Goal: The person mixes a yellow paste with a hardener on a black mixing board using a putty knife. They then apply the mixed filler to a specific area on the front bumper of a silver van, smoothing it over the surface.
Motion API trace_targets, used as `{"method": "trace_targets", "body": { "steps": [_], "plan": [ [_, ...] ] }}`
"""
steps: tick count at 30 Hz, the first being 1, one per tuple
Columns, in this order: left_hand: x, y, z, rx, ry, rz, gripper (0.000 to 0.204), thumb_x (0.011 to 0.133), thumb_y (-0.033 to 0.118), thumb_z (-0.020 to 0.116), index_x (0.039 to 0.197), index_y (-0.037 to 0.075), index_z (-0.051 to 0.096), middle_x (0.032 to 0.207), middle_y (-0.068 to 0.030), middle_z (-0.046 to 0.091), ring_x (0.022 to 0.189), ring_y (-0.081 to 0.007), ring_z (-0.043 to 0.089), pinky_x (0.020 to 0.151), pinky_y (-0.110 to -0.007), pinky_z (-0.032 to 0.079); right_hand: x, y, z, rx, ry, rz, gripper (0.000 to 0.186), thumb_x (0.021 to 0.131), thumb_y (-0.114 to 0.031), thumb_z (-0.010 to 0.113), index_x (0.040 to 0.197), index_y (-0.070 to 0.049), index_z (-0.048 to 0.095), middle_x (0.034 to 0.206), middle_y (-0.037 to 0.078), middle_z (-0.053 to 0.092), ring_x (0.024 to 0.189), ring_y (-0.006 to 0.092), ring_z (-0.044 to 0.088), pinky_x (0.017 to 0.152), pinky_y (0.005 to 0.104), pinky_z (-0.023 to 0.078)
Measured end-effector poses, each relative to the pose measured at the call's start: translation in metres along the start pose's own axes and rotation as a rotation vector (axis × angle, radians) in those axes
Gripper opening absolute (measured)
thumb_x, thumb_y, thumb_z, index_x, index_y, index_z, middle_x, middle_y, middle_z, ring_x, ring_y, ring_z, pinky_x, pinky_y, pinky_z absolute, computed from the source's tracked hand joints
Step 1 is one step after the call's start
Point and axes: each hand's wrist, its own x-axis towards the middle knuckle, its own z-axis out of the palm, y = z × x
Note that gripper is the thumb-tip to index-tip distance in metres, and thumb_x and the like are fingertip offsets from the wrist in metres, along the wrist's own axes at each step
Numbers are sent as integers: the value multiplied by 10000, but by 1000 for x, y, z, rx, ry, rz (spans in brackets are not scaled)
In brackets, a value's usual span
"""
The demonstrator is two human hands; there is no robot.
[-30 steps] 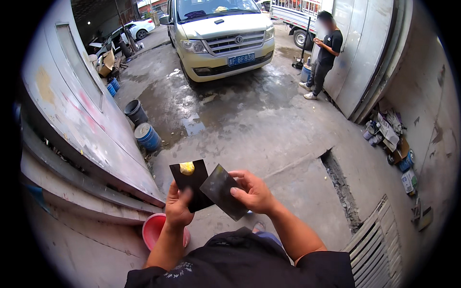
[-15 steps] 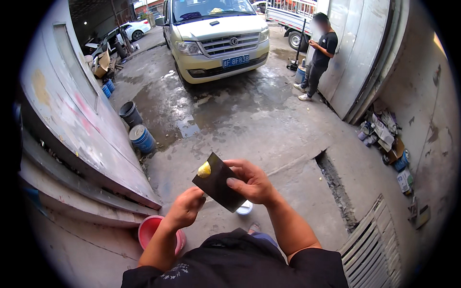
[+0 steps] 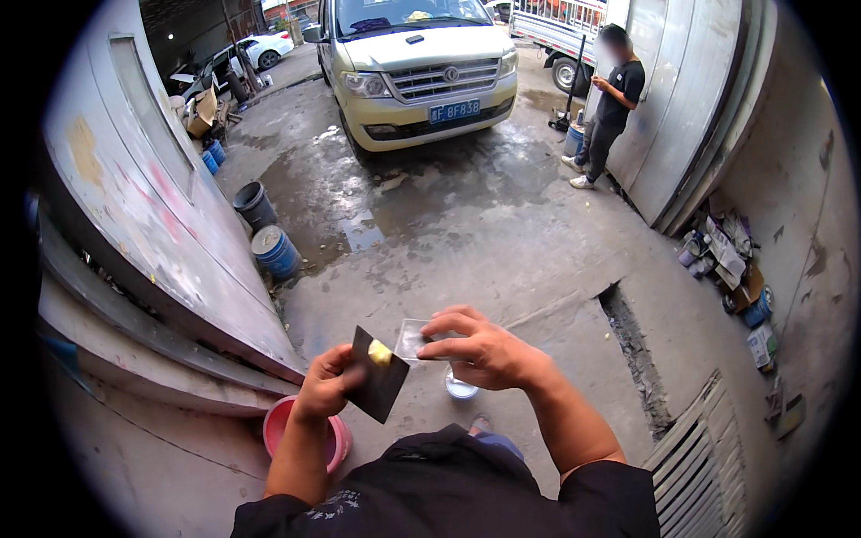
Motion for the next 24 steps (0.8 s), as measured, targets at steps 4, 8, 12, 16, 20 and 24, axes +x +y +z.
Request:
{"method": "trace_targets", "body": {
  "steps": [4,8,12,16,20,24],
  "plan": [
    [6,0,8,-439,-78,93,529,855,126,618,1323,3,404,1005,-108,616,843,-194,619,732,-295,507,-24,11,13,708,255,341,457,783,99,563,1200,-89,576,1237,85,552,1104,197,530,958,345,426],
    [13,-11,14,-712,-289,85,550,909,217,523,1376,-6,336,930,-82,551,681,-137,519,591,-252,412,-26,1,36,1367,462,405,387,904,-17,549,1283,-23,469,1150,115,606,993,136,590,880,300,473],
    [15,-11,34,-759,-200,-22,567,907,255,500,1384,-5,335,948,-79,518,658,-130,464,563,-243,362,-14,4,51,1185,314,544,381,903,-93,599,1251,-6,472,985,66,638,911,96,578,797,261,463],
    [9,-26,23,-704,-176,-97,376,907,253,490,1165,-20,497,892,-83,517,648,-137,450,543,-236,349,-5,11,51,1090,286,584,350,903,-110,603,1218,-12,486,964,57,631,876,87,566,772,251,456],
    [8,-19,20,-464,-41,-191,296,910,252,486,1030,-15,526,793,-71,493,613,-134,442,494,-233,331,11,1,36,992,184,515,332,897,-97,609,1203,-27,499,946,61,643,844,82,564,736,248,461],
    [6,-13,19,-462,-29,-243,289,904,237,500,1029,-22,526,739,-66,479,576,-125,434,477,-235,342,23,-4,11,753,101,356,304,890,-64,604,1181,-31,520,899,63,664,782,66,565,678,246,469]
  ]
}}
